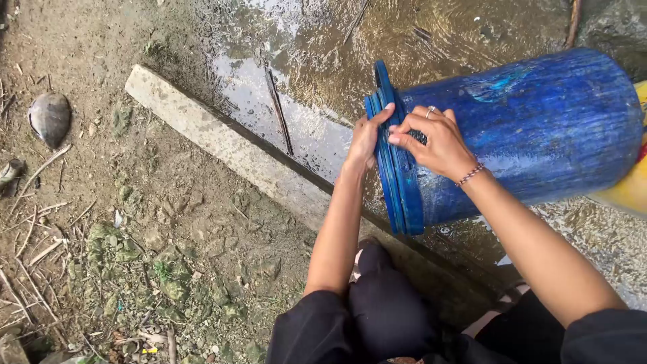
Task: Scrub the interior and exterior of a blue plastic barrel with a steel wool pad and rinse it with water.
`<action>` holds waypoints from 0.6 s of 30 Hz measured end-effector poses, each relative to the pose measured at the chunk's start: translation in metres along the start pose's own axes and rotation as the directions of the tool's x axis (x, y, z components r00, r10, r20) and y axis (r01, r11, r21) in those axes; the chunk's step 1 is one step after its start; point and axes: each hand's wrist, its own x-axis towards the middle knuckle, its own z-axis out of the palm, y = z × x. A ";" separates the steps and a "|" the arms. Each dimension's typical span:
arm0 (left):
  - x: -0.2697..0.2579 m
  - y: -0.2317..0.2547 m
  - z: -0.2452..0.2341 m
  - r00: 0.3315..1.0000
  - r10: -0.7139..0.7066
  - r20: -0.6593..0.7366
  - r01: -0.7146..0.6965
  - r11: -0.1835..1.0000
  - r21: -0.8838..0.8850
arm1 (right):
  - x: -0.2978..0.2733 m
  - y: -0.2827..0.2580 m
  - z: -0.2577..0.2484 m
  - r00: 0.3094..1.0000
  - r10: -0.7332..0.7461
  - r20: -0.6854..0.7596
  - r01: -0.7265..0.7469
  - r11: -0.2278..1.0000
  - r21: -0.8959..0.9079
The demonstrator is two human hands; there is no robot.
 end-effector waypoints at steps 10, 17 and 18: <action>0.034 0.003 0.000 0.990 0.133 -0.048 -0.128 0.988 0.086 | -0.022 -0.007 0.001 0.997 -0.045 -0.065 0.049 0.997 0.067; 0.010 0.026 0.023 0.818 0.511 -0.262 -0.067 0.538 0.840 | -0.030 -0.013 -0.003 0.998 -0.043 -0.048 0.049 0.992 0.120; 0.011 0.026 0.022 0.759 0.624 -0.186 -0.099 0.393 0.914 | -0.029 -0.015 -0.003 0.996 -0.064 -0.060 0.070 0.992 0.102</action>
